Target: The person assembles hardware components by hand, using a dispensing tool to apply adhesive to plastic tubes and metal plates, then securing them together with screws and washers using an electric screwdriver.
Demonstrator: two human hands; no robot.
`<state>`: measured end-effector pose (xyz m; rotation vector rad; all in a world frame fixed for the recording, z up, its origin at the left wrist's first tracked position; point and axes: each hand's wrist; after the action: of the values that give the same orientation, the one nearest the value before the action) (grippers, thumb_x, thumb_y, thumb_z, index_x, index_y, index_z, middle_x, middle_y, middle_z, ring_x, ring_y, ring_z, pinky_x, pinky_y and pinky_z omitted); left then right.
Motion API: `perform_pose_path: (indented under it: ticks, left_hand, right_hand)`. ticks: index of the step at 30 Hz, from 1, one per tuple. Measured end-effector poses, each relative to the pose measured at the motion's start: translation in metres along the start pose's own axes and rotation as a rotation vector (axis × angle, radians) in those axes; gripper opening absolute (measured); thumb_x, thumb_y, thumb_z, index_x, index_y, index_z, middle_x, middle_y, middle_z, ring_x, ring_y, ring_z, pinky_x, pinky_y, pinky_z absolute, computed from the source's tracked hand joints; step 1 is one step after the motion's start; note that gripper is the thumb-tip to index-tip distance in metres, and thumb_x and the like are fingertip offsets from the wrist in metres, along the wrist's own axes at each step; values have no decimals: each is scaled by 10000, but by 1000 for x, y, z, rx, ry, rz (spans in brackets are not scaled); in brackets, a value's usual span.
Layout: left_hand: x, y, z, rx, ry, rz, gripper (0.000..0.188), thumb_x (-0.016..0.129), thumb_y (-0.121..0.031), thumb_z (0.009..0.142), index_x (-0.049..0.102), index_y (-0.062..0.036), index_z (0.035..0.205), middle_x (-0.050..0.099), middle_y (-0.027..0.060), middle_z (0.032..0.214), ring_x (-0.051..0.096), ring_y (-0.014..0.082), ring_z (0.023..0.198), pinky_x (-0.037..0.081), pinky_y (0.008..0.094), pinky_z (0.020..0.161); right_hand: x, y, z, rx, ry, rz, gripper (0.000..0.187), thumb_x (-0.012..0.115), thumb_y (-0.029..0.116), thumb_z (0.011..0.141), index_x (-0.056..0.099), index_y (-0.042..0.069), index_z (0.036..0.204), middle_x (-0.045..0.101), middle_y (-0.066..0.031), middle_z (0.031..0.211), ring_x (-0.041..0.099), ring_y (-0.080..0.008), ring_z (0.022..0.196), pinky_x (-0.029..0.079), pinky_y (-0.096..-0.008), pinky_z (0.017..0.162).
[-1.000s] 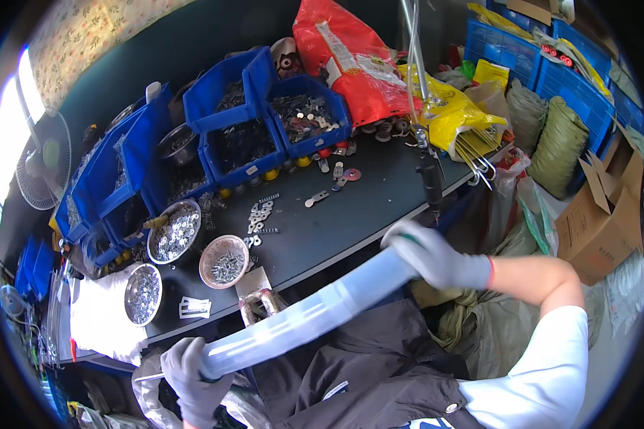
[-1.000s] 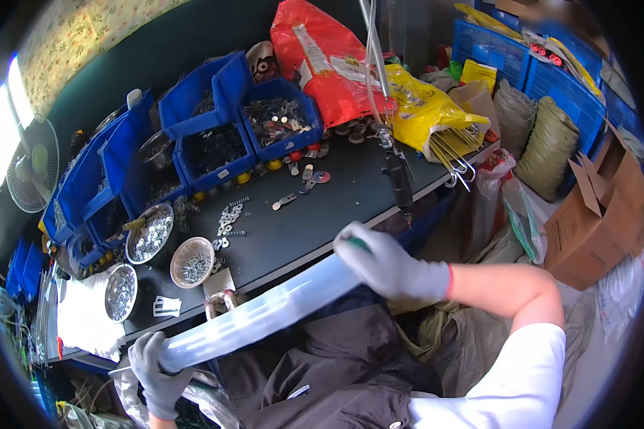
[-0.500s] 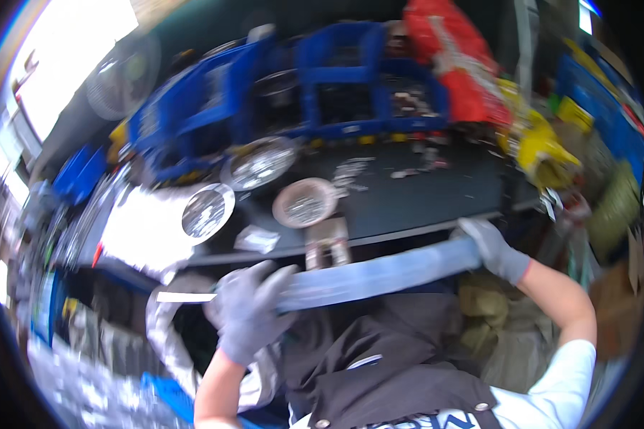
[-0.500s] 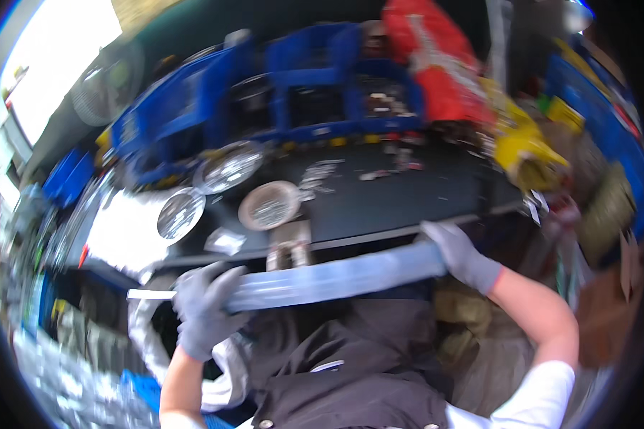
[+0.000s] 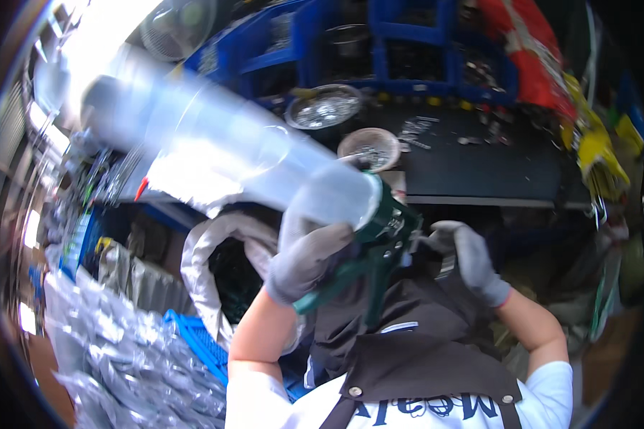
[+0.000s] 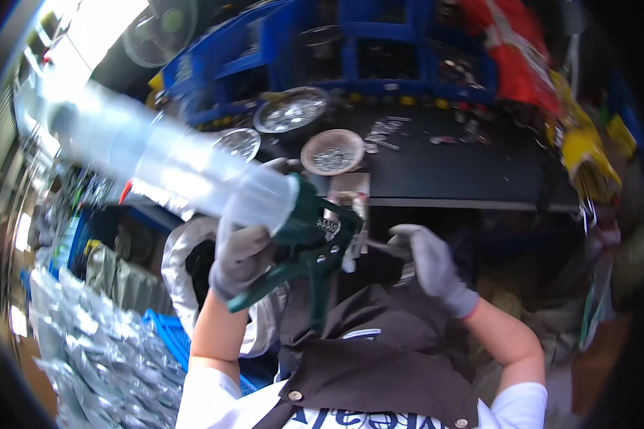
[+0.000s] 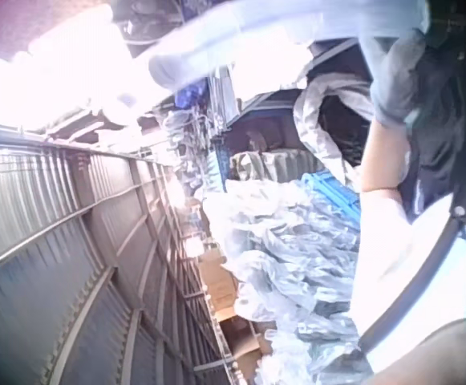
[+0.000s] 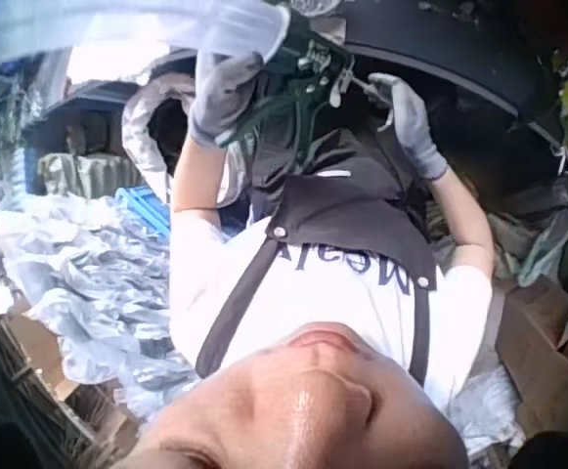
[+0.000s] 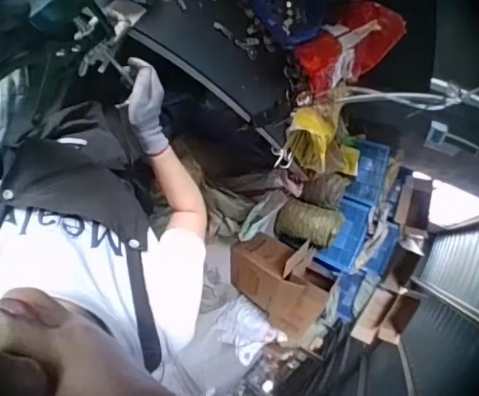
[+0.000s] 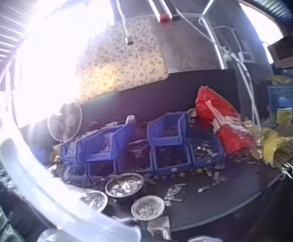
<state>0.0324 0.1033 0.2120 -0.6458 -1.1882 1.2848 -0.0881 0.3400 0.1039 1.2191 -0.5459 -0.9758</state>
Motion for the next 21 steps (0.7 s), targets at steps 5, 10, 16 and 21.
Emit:
perform_pose_path:
  ticks: [5,10,16,21]
  left_hand:
    - [-53,23,-13,122,-153,65,474,461,-220,955,400,44,1343,511,190,1338,507,270,1231,388,414,1075]
    - [-20,58,-20,-151,-314,-627,401,608,-311,884,506,-77,1193,569,110,1130,544,260,1084,396,451,1020]
    - [12,156,-71,-499,-285,-946,322,617,-174,918,524,-92,1215,580,53,1225,542,187,1166,412,369,1010]
    - [23,206,-94,-1134,-200,-951,431,595,-334,931,518,-73,1265,613,64,1123,561,194,1095,436,359,993]
  right_hand:
    - [-37,21,6,530,39,414,444,483,382,997,627,18,786,430,30,486,371,-50,400,304,-216,402]
    - [-43,61,8,480,252,94,485,409,386,1024,675,-9,931,477,36,548,398,-26,496,315,-205,473]
    - [-71,17,11,487,246,-233,513,368,352,1031,686,-22,884,579,13,603,448,-37,496,345,-219,476]
    - [-115,-79,-11,179,326,-1204,304,575,290,923,653,22,802,620,-100,672,610,-277,602,469,-384,568]
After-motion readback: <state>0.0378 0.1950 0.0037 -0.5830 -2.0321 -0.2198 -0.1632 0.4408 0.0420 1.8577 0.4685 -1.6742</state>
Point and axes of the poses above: each hand's wrist, its own z-axis towards the middle knuckle, its own x-axis out of the palm, y = z × x
